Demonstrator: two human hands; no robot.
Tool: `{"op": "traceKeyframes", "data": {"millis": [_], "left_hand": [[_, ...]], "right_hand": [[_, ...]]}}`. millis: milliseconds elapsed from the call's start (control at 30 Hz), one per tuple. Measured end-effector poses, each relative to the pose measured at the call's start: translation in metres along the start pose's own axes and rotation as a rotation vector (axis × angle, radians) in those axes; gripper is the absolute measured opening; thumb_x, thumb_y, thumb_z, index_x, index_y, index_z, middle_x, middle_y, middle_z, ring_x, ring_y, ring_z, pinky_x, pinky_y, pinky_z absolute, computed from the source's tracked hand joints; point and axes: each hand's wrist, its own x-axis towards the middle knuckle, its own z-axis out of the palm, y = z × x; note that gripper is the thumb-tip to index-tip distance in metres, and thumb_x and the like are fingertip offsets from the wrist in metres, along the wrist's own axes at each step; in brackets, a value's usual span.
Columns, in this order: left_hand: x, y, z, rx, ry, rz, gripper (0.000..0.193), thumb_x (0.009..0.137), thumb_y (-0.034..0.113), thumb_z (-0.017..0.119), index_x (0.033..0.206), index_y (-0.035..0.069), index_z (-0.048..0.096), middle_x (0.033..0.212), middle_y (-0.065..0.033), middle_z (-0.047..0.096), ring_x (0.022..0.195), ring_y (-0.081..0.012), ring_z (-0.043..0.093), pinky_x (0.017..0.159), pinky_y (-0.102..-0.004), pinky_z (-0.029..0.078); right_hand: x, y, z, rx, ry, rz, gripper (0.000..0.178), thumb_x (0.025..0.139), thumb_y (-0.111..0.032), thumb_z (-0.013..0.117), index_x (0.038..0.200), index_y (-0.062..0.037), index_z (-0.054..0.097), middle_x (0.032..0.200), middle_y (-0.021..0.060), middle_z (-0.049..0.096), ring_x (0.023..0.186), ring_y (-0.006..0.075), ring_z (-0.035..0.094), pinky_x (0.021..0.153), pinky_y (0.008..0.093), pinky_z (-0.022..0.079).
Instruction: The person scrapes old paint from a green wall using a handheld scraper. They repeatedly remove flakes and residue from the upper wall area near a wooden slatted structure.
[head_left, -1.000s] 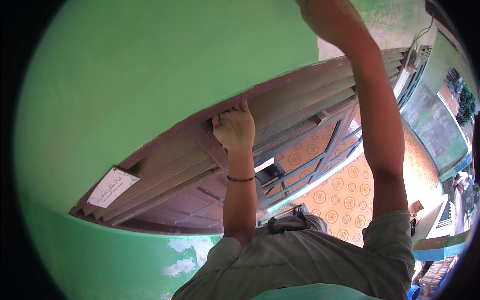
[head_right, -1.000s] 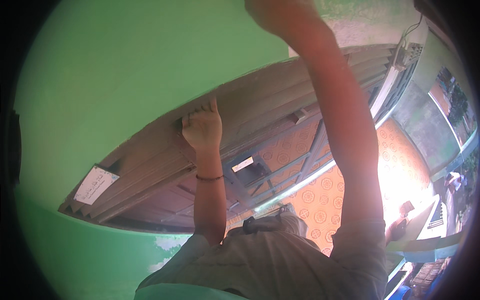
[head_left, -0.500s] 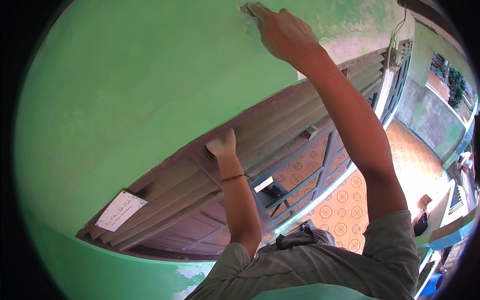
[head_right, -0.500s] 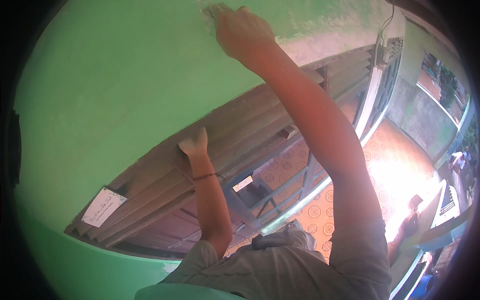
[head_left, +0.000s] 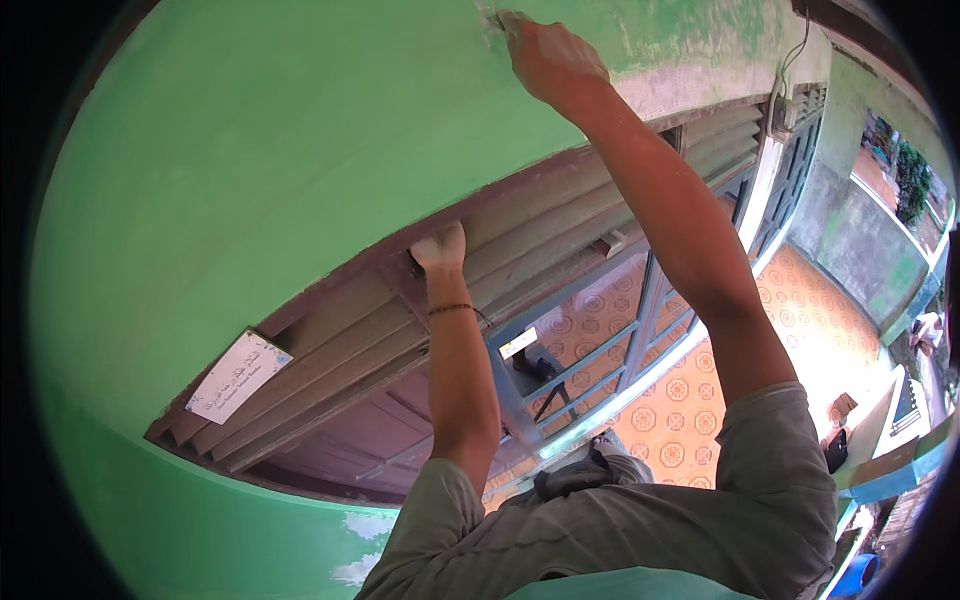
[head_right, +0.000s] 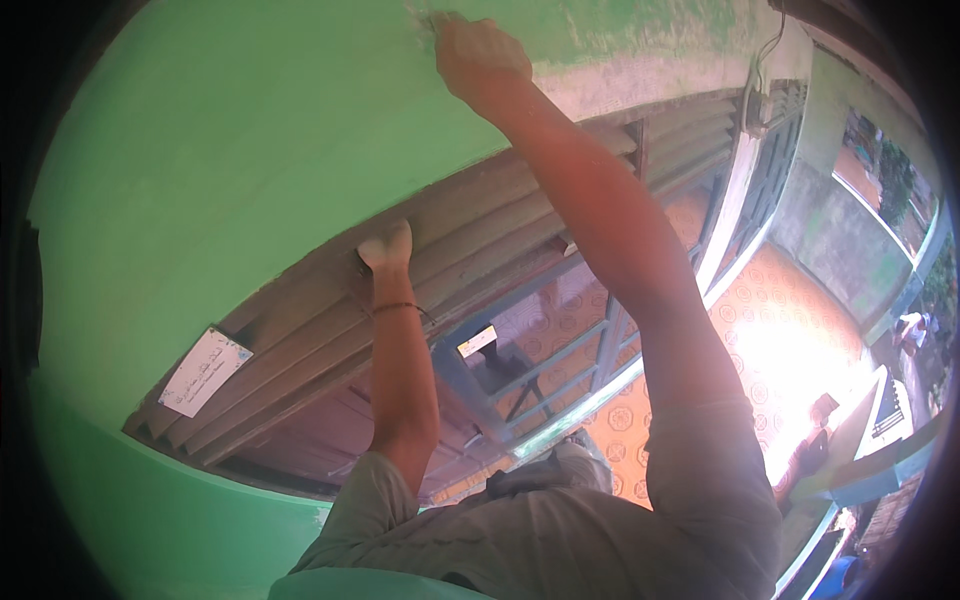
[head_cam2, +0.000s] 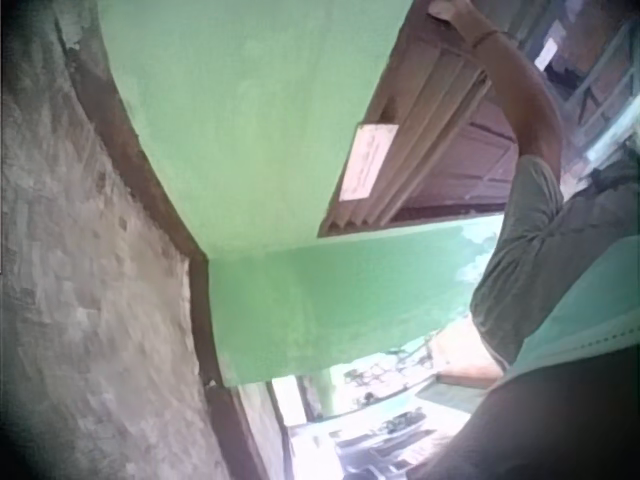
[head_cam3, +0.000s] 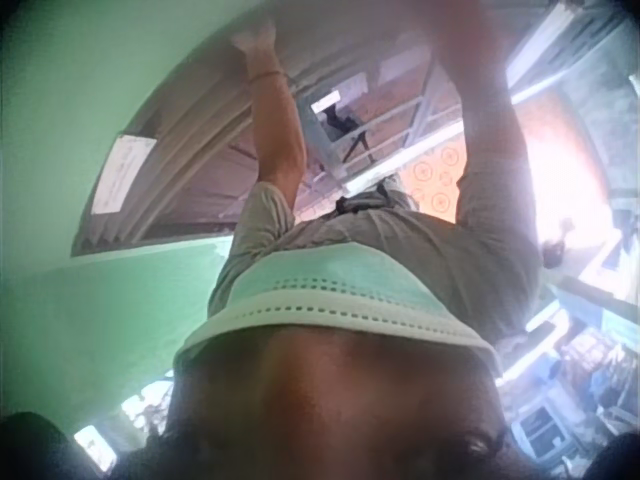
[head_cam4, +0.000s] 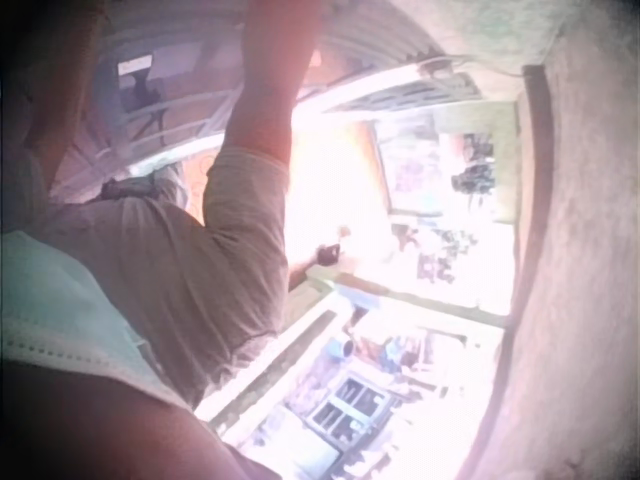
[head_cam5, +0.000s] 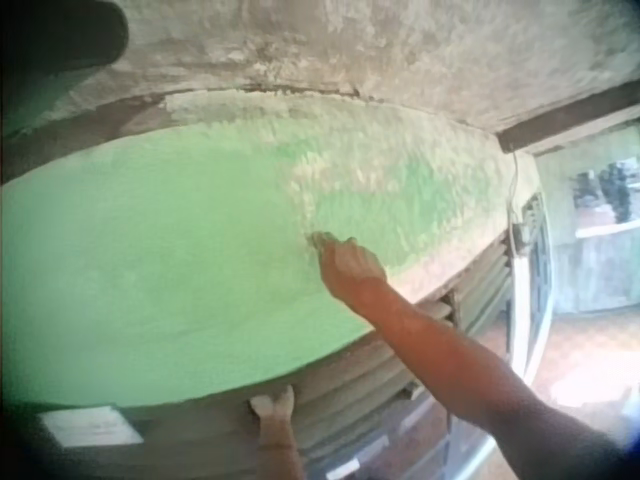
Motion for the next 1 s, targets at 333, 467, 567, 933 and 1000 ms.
{"op": "traceKeyframes", "data": {"millis": [333,467,567,933,1000], "left_hand": [[0.004,0.005,-0.009,0.050,-0.153,-0.054,0.040,0.106,0.033,0.054,0.136,0.007,0.060,0.141,-0.0050,0.062,0.132,-0.0227,0.055,0.114,-0.0414,0.044],[0.001,0.002,-0.002,0.026,-0.101,-0.048,0.040,0.105,0.033,0.055,0.135,0.007,0.060,0.141,-0.0052,0.062,0.131,-0.0231,0.056,0.114,-0.0414,0.045],[-0.001,0.001,0.001,0.084,-0.140,-0.033,0.040,0.106,0.033,0.055,0.135,0.008,0.061,0.141,-0.0045,0.062,0.131,-0.0229,0.056,0.114,-0.0409,0.044],[-0.008,-0.002,0.014,0.136,-0.099,-0.001,0.041,0.107,0.035,0.051,0.137,0.008,0.059,0.143,-0.0047,0.060,0.132,-0.0227,0.056,0.114,-0.0395,0.044],[-0.007,-0.002,0.015,0.141,-0.089,-0.001,0.042,0.107,0.035,0.051,0.138,0.008,0.058,0.144,-0.0047,0.060,0.132,-0.0228,0.055,0.114,-0.0398,0.044]], "right_hand": [[0.014,-0.006,-0.010,-0.063,0.109,-0.082,0.044,0.105,-0.012,0.040,0.149,-0.0078,0.048,0.137,0.0158,0.063,0.110,0.0373,0.066,0.096,0.0464,0.056],[0.015,-0.006,-0.014,-0.074,0.252,-0.180,0.042,0.106,-0.013,0.041,0.146,-0.0068,0.051,0.128,0.0190,0.067,0.108,0.0369,0.067,0.096,0.0459,0.055],[0.014,-0.006,-0.017,0.011,0.136,-0.045,0.041,0.106,-0.014,0.041,0.145,-0.0069,0.052,0.127,0.0195,0.068,0.108,0.0373,0.067,0.097,0.0458,0.055],[0.011,-0.007,-0.022,-0.011,0.181,-0.115,0.042,0.108,-0.016,0.039,0.147,-0.0079,0.051,0.151,0.0146,0.054,0.112,0.0375,0.067,0.095,0.0444,0.057],[0.011,-0.007,-0.021,0.054,0.171,-0.077,0.042,0.107,-0.016,0.040,0.147,-0.0077,0.051,0.151,0.0157,0.054,0.110,0.0373,0.068,0.093,0.0438,0.058]]}}
